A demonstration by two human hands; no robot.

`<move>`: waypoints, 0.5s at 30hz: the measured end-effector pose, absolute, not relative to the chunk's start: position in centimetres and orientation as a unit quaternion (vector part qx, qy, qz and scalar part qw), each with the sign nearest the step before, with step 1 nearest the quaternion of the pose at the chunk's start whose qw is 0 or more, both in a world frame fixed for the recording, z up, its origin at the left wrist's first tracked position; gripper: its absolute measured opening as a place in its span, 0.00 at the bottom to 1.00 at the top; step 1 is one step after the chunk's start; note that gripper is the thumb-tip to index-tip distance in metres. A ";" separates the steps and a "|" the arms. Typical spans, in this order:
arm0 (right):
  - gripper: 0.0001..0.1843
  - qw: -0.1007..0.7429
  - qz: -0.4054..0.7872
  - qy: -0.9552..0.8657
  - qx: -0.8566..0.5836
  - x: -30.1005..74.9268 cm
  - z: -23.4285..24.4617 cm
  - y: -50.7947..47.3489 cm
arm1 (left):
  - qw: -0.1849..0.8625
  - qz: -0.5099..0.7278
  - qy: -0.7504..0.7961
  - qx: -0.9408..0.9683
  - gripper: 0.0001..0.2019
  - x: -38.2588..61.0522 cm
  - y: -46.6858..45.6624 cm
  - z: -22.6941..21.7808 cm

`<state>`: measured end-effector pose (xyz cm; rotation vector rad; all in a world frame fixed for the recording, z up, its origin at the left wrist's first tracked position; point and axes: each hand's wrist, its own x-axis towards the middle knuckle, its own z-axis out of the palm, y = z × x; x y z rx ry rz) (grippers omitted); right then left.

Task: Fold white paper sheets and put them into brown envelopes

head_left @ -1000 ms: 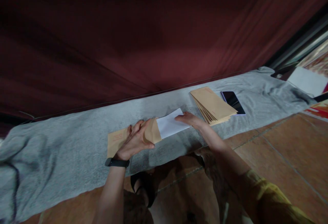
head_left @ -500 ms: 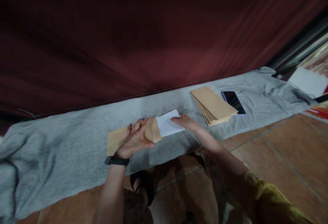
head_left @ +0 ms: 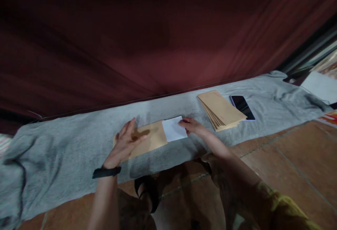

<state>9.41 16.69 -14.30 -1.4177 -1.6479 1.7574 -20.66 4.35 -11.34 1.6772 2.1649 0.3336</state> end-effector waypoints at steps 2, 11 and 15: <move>0.06 0.155 0.638 -0.559 -0.506 10.3 -13.9 16.9 | 0.128 0.122 0.860 0.478 0.39 -23.1 3.0 -11.1; 0.07 0.167 0.620 -0.549 -0.535 9.9 -14.7 17.0 | 0.139 0.070 0.896 0.415 0.17 -26.1 1.2 -11.8; 0.07 0.177 0.586 -0.597 -0.520 9.5 -15.4 17.1 | 0.155 0.113 0.891 0.412 0.17 -26.0 2.0 -11.9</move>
